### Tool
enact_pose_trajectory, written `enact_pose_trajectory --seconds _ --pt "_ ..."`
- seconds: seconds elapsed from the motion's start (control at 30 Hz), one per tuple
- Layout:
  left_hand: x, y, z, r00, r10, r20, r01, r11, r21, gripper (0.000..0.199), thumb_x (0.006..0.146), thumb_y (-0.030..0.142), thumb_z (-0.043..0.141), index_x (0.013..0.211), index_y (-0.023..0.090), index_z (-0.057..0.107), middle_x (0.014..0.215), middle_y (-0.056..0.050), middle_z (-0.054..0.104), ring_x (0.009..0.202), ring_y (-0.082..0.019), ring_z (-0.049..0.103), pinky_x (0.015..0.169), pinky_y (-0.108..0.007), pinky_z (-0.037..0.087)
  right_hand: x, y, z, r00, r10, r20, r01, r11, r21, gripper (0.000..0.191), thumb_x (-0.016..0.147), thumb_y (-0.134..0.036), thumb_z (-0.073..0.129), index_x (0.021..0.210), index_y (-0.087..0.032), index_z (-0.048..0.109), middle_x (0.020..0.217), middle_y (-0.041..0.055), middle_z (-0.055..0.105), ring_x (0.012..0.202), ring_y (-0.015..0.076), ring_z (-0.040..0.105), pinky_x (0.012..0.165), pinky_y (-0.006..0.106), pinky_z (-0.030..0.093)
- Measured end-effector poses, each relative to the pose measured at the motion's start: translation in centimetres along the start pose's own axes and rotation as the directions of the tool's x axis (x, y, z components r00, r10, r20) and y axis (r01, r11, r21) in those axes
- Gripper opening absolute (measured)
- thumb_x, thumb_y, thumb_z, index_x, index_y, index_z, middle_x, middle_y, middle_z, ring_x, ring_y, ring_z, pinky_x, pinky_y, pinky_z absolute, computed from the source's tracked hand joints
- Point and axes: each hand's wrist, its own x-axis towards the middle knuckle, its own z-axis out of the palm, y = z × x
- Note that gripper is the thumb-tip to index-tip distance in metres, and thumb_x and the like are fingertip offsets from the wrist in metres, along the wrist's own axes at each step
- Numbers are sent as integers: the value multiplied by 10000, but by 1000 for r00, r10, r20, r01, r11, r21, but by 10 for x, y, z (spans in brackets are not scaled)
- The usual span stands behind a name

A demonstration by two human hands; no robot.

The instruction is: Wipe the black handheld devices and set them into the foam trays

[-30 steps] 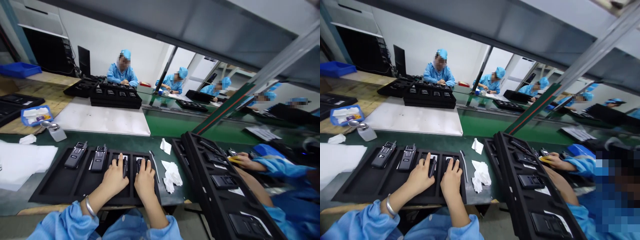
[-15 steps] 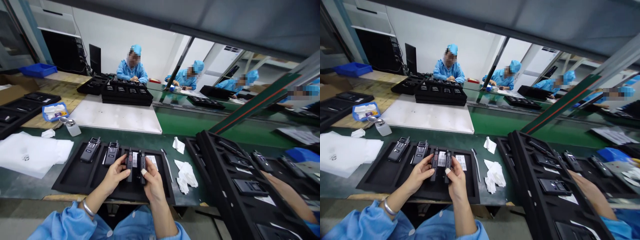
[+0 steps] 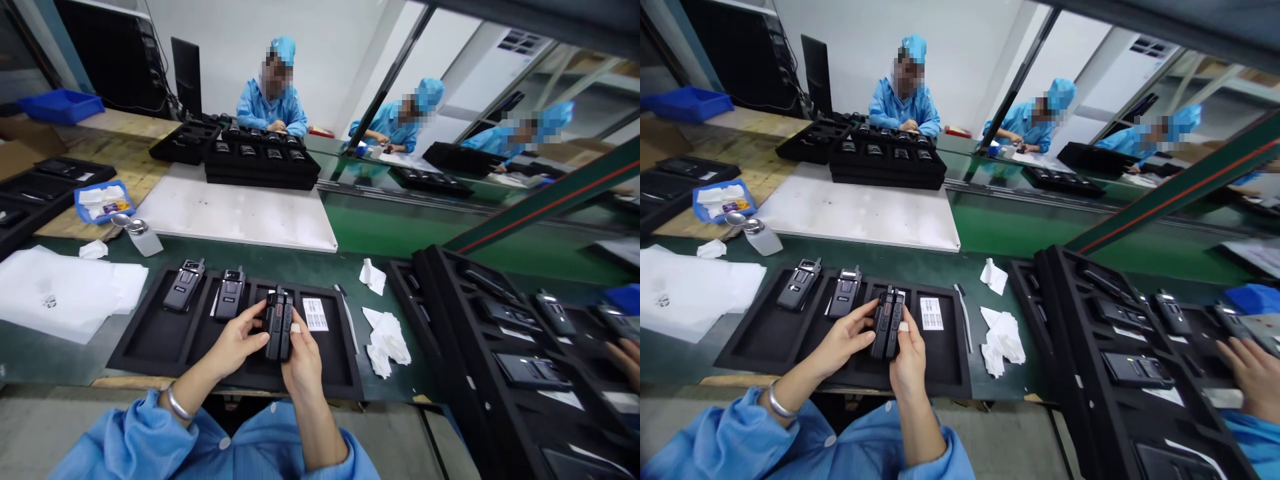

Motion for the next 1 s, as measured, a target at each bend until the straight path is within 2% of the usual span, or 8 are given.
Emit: enact_pose_trajectory --seconds 0.1,0.27,0.47,0.57,0.7,0.77,0.87,1.0 --pt "0 -1 1 1000 12 -2 -12 1000 -5 669 798 318 803 1409 259 537 1137 -81 679 1054 -217 593 942 -354 504 0 0 1 1000 26 -15 -25 1000 18 579 753 -492 767 1244 -197 682 1255 105 688 1238 283 593 1141 495 376" --pt "-1 -4 4 999 21 -50 -21 1000 -14 603 792 273 807 1355 280 592 1249 -83 647 1089 -214 578 928 -333 518 1 1 0 998 30 -47 -28 999 47 581 728 -472 792 1232 -203 686 1237 94 698 1216 272 608 1150 486 364" --pt "-1 -2 6 997 0 -82 -1 1000 -11 622 776 259 818 1355 264 590 1220 -90 668 1072 -218 601 908 -332 532 2 3 -2 998 64 -26 -61 994 88 575 727 -449 804 1238 -216 680 1218 84 708 1191 264 625 1150 491 362" --pt "1 -1 6 995 -23 -101 24 1000 0 646 750 252 838 1347 238 591 1241 -105 669 1089 -229 608 924 -348 527 0 2 -2 999 40 8 -40 995 88 549 751 -423 797 1247 -222 675 1243 86 696 1203 268 617 1154 509 353" --pt "2 0 6 995 -38 -88 33 998 -51 726 676 202 882 1339 214 585 1239 -117 682 1134 -259 625 1013 -416 489 -5 -3 -5 989 -88 118 82 995 55 480 769 -347 802 1224 -243 691 1296 82 668 1249 268 584 1166 510 334" --pt "0 1 5 999 -8 -48 5 998 -64 778 635 161 894 1345 226 581 1296 -120 658 1208 -286 599 1075 -453 447 -7 -7 -10 968 -139 210 130 990 56 521 765 -303 808 1265 -261 666 1315 86 655 1269 270 567 1170 510 326" --pt "-10 6 4 999 32 3 -32 999 23 792 614 85 873 1337 246 595 1412 -115 580 1319 -317 517 1141 -479 383 -10 -12 -21 918 -168 361 161 986 49 587 757 -260 813 1314 -275 632 1336 101 636 1275 287 560 1158 518 343" --pt "-25 11 7 996 57 69 -70 979 193 696 693 54 782 1334 254 601 1394 -99 589 1299 -305 536 1162 -488 352 -16 -16 -36 855 -234 463 263 965 1 503 759 -242 806 1246 -270 685 1368 98 603 1306 301 525 1144 504 375"
